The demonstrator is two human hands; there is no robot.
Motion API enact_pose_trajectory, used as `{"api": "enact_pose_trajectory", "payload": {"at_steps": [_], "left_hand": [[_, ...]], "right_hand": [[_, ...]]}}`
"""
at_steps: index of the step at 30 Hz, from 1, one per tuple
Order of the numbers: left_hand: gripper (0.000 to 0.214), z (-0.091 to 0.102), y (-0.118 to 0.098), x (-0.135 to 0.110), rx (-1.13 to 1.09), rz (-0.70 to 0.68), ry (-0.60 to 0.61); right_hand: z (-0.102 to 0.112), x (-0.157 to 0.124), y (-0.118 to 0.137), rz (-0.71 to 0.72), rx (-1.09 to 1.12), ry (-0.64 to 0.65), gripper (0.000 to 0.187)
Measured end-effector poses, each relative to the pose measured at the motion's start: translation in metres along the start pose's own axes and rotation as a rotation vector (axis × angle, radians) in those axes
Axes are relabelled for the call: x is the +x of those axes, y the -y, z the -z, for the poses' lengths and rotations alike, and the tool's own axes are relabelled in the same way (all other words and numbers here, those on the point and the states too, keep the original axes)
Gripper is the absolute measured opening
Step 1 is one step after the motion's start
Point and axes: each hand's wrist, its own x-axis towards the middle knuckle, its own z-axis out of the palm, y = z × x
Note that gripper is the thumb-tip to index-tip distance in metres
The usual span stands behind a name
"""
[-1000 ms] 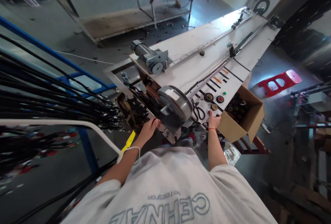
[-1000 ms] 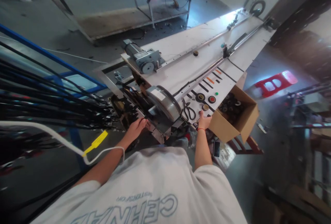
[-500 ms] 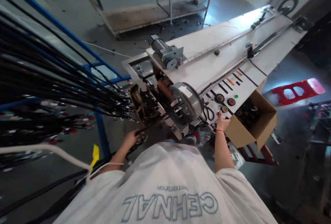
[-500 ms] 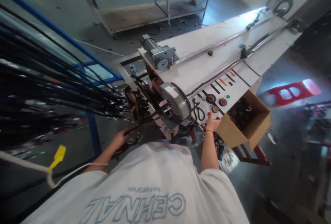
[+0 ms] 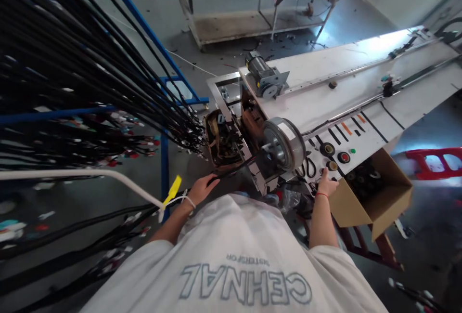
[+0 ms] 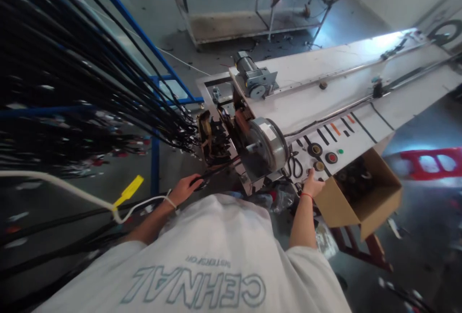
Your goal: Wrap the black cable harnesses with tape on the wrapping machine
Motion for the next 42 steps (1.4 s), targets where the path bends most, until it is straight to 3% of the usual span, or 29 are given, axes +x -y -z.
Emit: {"api": "enact_pose_trajectory", "payload": {"at_steps": [6, 11, 17, 21, 24, 29, 31, 35, 37, 42], "left_hand": [[0.047, -0.004, -0.023, 0.017, -0.081, -0.062, -0.028], [0.048, -0.009, -0.04, 0.034, -0.099, -0.015, 0.04], [0.045, -0.017, -0.098, 0.077, -0.186, -0.148, 0.227], [0.039, -0.026, -0.129, 0.099, -0.092, -0.232, 0.311], [0.046, -0.034, -0.13, 0.102, -0.095, -0.186, 0.297], [0.062, -0.043, -0.113, 0.104, -0.406, -0.042, 0.43], [0.059, -0.041, -0.11, 0.103, -0.38, -0.068, 0.371], [0.043, -0.03, -0.113, 0.1, -0.06, -0.165, 0.173], [0.045, -0.028, -0.118, 0.1, -0.024, -0.171, 0.153], [0.062, -0.036, -0.127, 0.103, -0.505, 0.117, 0.304]], "right_hand": [[0.0, 0.0, 0.002, 0.017, -0.017, -0.003, 0.083], [0.001, -0.003, 0.001, 0.009, -0.012, 0.002, 0.084], [-0.001, -0.002, 0.0, -0.009, -0.022, -0.001, 0.082], [0.001, -0.005, 0.003, -0.02, -0.03, -0.008, 0.081], [0.003, -0.011, 0.003, -0.016, -0.017, 0.004, 0.076], [0.0, -0.012, -0.001, -0.016, 0.031, -0.001, 0.079], [-0.002, -0.011, -0.003, -0.011, 0.045, -0.016, 0.079], [-0.003, -0.009, -0.005, -0.015, 0.049, -0.018, 0.08], [-0.003, -0.01, -0.005, -0.027, 0.049, -0.01, 0.079], [0.0, -0.008, -0.002, -0.042, 0.041, -0.027, 0.077]]}}
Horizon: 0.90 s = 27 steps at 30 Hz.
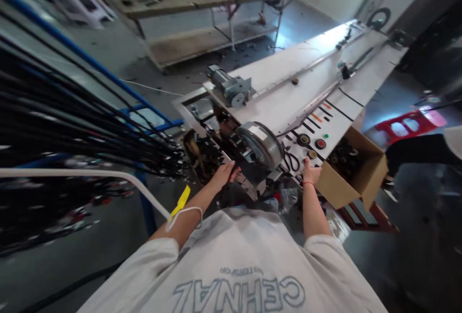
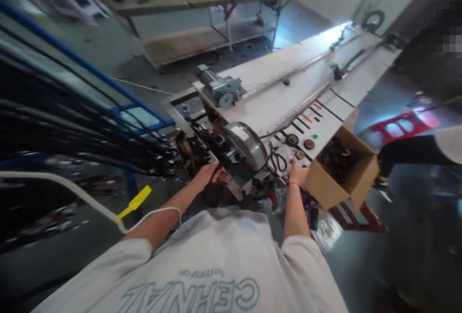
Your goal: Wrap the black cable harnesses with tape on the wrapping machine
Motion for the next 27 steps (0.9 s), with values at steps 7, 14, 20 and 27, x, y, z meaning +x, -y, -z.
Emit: {"api": "enact_pose_trajectory", "payload": {"at_steps": [7, 14, 20, 27], "left_hand": [[0.061, -0.005, 0.013, -0.006, -0.506, -0.04, 0.251], [0.059, 0.001, 0.004, -0.008, -0.123, -0.034, 0.25], [0.065, -0.013, 0.002, -0.014, -0.163, -0.092, 0.129], [0.069, -0.016, 0.003, -0.017, -0.068, -0.142, 0.064]], "right_hand": [[0.001, 0.003, 0.001, -0.001, -0.045, 0.029, 0.087], [-0.001, 0.008, -0.001, -0.015, -0.027, 0.037, 0.095], [0.002, 0.005, 0.001, -0.008, -0.031, 0.048, 0.102], [0.006, 0.001, 0.004, -0.02, -0.025, 0.046, 0.101]]}}
